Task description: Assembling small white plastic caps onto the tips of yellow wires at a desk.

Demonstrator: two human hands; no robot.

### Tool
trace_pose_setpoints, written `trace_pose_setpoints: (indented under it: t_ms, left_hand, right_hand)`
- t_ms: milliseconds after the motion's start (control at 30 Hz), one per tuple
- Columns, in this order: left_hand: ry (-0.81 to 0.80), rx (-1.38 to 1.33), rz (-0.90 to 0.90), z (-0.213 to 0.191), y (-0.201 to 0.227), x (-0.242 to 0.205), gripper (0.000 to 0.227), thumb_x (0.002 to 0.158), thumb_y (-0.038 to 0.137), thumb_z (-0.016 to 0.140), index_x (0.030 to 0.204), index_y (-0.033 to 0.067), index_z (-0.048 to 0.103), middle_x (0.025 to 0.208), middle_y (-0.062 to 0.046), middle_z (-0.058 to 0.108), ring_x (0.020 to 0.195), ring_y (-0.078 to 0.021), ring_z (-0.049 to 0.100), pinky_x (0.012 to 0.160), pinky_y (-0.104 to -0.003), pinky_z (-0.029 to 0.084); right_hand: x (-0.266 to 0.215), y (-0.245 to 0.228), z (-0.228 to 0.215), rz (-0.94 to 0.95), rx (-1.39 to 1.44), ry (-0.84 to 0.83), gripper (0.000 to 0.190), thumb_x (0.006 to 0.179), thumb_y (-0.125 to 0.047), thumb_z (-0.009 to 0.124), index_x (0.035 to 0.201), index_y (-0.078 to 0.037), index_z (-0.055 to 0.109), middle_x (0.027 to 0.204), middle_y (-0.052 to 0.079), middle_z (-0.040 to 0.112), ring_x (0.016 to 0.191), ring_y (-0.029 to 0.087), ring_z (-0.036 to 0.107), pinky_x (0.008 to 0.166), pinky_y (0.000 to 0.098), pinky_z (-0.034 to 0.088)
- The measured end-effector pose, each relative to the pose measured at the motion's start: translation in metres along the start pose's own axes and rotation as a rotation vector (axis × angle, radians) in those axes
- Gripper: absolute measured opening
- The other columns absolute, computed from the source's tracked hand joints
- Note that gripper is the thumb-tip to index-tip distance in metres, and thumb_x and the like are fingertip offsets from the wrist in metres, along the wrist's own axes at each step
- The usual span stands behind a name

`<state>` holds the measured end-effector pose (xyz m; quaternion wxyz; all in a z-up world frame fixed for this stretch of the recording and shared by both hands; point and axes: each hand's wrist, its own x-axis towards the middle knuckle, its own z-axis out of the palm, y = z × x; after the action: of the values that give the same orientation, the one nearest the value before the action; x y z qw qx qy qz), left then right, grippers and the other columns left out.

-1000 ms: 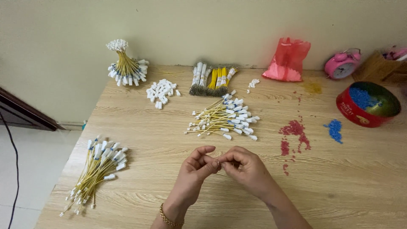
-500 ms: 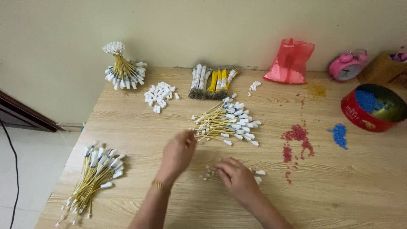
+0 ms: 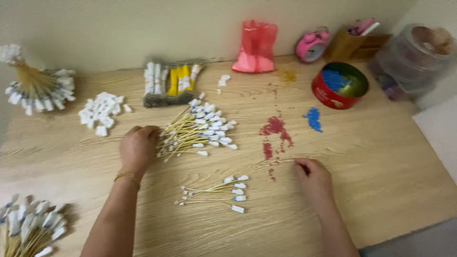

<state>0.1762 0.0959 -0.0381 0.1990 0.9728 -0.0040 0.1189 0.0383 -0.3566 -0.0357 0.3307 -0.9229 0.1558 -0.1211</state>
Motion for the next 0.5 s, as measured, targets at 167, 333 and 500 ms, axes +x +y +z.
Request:
trace_pose_setpoints:
  t_ms: [167,333,500]
  left_hand:
    - [0.185,-0.095,0.024,-0.023,0.019,-0.006,0.015,0.096,0.023,0.072,0.105,0.0140,0.080,0.100,-0.010,0.074,0.082,-0.0287,0.070,0.074,-0.042,0.057]
    - [0.407,-0.293,0.126,-0.074,0.056,-0.022,0.010,0.102,0.011,0.074,0.108,0.0060,0.079,0.094,-0.009,0.072,0.079,-0.0207,0.067,0.069,-0.034,0.054]
    - [0.427,-0.423,0.089,-0.100,0.072,-0.039,0.010,0.100,0.009,0.075,0.109,0.0054,0.078,0.094,-0.008,0.072,0.077,-0.0161,0.067,0.067,-0.029,0.054]
  right_hand:
    - [0.004,-0.030,0.002,0.076,-0.116,-0.143,0.025,0.090,-0.026,0.072,0.109,-0.011,0.076,0.105,0.007,0.075,0.093,0.021,0.072,0.085,0.0355,0.056]
    - [0.005,-0.048,0.011,0.063,-0.233,-0.235,0.023,0.089,-0.036,0.073,0.106,-0.021,0.078,0.103,-0.001,0.073,0.092,0.017,0.070,0.083,0.0339,0.055]
    - [0.009,-0.049,0.016,-0.050,-0.310,-0.280,0.021,0.090,-0.037,0.071,0.104,-0.023,0.078,0.104,-0.005,0.072,0.097,0.014,0.068,0.087,0.0320,0.054]
